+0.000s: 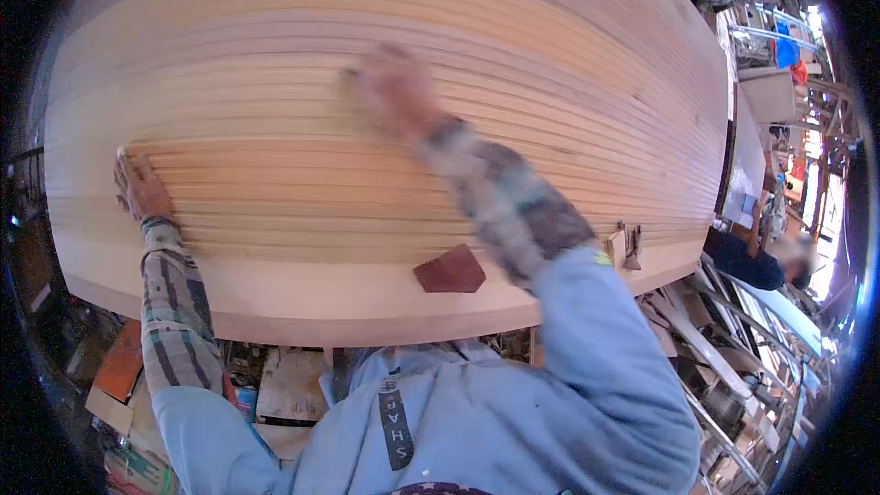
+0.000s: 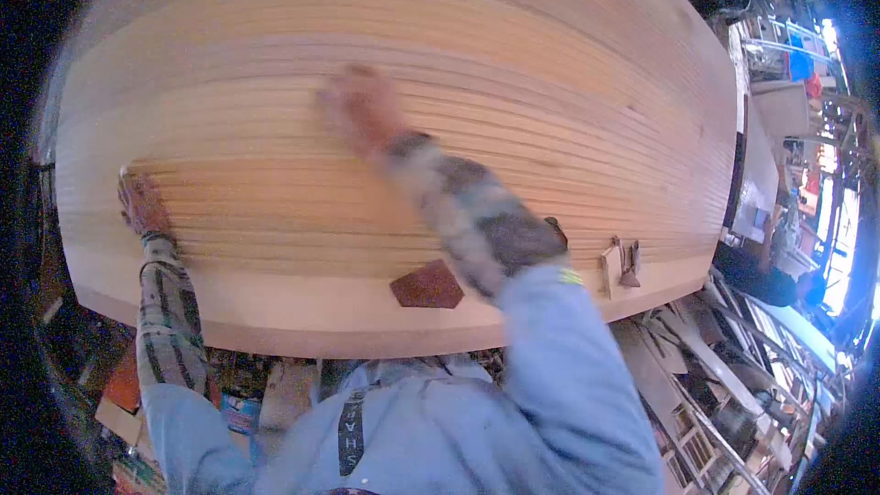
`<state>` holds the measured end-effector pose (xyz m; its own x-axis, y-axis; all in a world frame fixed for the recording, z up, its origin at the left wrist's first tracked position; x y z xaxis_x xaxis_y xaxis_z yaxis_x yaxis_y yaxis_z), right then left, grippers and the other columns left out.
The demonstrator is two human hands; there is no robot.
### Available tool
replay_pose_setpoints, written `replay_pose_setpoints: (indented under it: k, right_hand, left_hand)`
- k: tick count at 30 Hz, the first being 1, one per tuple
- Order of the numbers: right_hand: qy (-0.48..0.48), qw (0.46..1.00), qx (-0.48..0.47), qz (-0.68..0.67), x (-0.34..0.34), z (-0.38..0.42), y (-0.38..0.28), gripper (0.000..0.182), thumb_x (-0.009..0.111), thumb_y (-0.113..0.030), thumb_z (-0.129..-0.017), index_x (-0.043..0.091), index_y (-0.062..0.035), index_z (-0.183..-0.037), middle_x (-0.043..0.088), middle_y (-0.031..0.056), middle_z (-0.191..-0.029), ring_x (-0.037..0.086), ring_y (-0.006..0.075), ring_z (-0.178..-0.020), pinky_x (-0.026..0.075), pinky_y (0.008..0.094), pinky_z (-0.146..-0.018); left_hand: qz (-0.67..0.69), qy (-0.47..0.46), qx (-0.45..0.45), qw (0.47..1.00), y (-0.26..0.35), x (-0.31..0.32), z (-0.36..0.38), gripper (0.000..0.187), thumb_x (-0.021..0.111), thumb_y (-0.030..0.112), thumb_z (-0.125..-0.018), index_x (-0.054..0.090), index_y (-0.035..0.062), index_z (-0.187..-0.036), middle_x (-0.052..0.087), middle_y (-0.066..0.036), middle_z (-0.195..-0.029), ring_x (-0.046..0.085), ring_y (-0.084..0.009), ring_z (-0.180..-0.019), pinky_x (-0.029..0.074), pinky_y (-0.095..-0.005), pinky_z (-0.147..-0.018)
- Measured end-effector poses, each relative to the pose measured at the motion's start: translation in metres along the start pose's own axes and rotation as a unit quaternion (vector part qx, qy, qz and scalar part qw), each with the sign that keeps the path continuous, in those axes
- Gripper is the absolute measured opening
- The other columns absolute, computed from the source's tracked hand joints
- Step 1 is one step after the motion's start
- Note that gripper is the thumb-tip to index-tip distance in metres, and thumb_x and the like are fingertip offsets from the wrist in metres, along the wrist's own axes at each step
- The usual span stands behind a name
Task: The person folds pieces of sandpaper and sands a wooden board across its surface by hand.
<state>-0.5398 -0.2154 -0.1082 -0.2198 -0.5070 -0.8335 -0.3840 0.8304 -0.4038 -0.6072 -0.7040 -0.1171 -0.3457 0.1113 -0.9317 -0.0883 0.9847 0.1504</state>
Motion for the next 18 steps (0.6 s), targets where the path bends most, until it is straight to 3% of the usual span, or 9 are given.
replay_pose_setpoints:
  k: [2,5,6,7,9,12,14,17,18]
  right_hand:
    - [0.154,0.986,-0.062,-0.005,0.006,-0.022,-0.021,0.009,0.054,-0.013,-0.088,0.063,-0.0118,-0.085,0.063,0.0065,-0.080,0.059,0.0253,-0.087,0.050,0.0421,-0.086]
    - [-0.027,0.998,0.063,-0.015,0.002,0.003,0.019,0.012,0.053,-0.013,-0.090,0.063,-0.0097,-0.084,0.063,0.0064,-0.077,0.061,0.0244,-0.087,0.051,0.0410,-0.082]
    - [0.046,0.897,0.234,-0.373,-0.016,0.068,0.078,0.008,0.058,-0.014,-0.086,0.064,-0.0087,-0.085,0.063,0.0077,-0.078,0.062,0.0268,-0.086,0.050,0.0414,-0.081]
    - [0.036,0.911,0.237,-0.337,-0.065,0.105,0.107,0.008,0.060,-0.014,-0.085,0.066,-0.0087,-0.087,0.064,0.0085,-0.080,0.062,0.0274,-0.087,0.051,0.0408,-0.081]
    - [-0.041,0.983,0.140,0.113,-0.185,0.171,0.131,0.010,0.065,-0.014,-0.082,0.069,-0.0087,-0.090,0.066,0.0100,-0.085,0.063,0.0288,-0.088,0.051,0.0395,-0.080]
    - [-0.018,0.960,0.230,0.160,-0.274,0.259,0.195,0.018,0.069,-0.020,-0.078,0.070,-0.0090,-0.092,0.067,0.0122,-0.092,0.061,0.0360,-0.093,0.049,0.0470,-0.084]
    - [-0.022,0.932,0.299,0.202,-0.298,0.272,0.198,0.012,0.068,-0.014,-0.080,0.071,-0.0086,-0.091,0.066,0.0095,-0.088,0.062,0.0281,-0.086,0.052,0.0386,-0.077]
    - [-0.020,0.979,0.036,0.198,-0.226,0.207,0.130,0.014,0.062,-0.018,-0.084,0.071,-0.0118,-0.092,0.064,0.0076,-0.084,0.060,0.0279,-0.087,0.050,0.0414,-0.081]
    - [-0.068,0.984,0.103,0.128,-0.182,0.185,0.131,0.016,0.059,-0.017,-0.086,0.070,-0.0116,-0.097,0.064,0.0085,-0.089,0.060,0.0292,-0.091,0.049,0.0412,-0.088]
  left_hand:
    - [-0.005,-0.008,-0.008,1.000,-0.012,0.005,-0.008,0.062,0.036,0.053,-0.101,0.037,0.0147,-0.149,0.036,-0.009,-0.154,0.030,-0.0275,-0.143,0.019,-0.0572,-0.114]
    - [-0.009,-0.014,0.001,1.000,-0.024,0.012,-0.014,0.063,0.036,0.053,-0.101,0.037,0.0129,-0.149,0.037,-0.010,-0.154,0.031,-0.0282,-0.143,0.020,-0.0555,-0.114]
    - [-0.012,-0.009,0.015,1.000,-0.022,0.012,-0.011,0.063,0.036,0.053,-0.101,0.037,0.0122,-0.149,0.038,-0.010,-0.153,0.031,-0.0285,-0.143,0.021,-0.0543,-0.114]
    - [-0.009,-0.014,0.016,1.000,-0.020,0.010,-0.007,0.063,0.036,0.053,-0.101,0.037,0.0122,-0.149,0.038,-0.010,-0.153,0.031,-0.0285,-0.143,0.021,-0.0543,-0.114]
    - [0.008,-0.047,0.016,0.999,-0.014,0.009,-0.009,0.063,0.037,0.052,-0.101,0.038,0.0093,-0.148,0.039,-0.012,-0.152,0.032,-0.0296,-0.142,0.023,-0.0488,-0.115]
    - [0.026,-0.020,0.009,0.999,-0.014,0.007,-0.008,0.064,0.038,0.051,-0.101,0.039,0.0068,-0.147,0.039,-0.016,-0.151,0.033,-0.0309,-0.141,0.025,-0.0429,-0.115]
    - [0.001,-0.029,0.044,0.999,-0.039,0.019,-0.014,0.064,0.040,0.049,-0.101,0.039,0.0044,-0.146,0.039,-0.018,-0.150,0.033,-0.0320,-0.140,0.026,-0.0425,-0.115]
    - [-0.067,-0.013,0.098,0.993,-0.048,0.031,-0.015,0.063,0.043,0.045,-0.101,0.038,0.0001,-0.145,0.039,-0.022,-0.148,0.034,-0.0342,-0.140,0.027,-0.0425,-0.115]
    - [-0.116,0.012,0.112,0.987,-0.042,0.027,-0.014,0.061,0.045,0.041,-0.101,0.039,-0.0017,-0.144,0.039,-0.024,-0.148,0.033,-0.0352,-0.139,0.027,-0.0428,-0.116]
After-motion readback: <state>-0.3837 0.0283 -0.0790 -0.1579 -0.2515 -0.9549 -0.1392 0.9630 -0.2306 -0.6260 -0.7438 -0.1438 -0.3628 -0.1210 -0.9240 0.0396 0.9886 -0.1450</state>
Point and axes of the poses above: each hand's wrist, its own z-axis away from the middle knuckle, its own x-axis out of the palm, y = z × x, the point moved 6 cm from there along -z, towards the middle knuckle
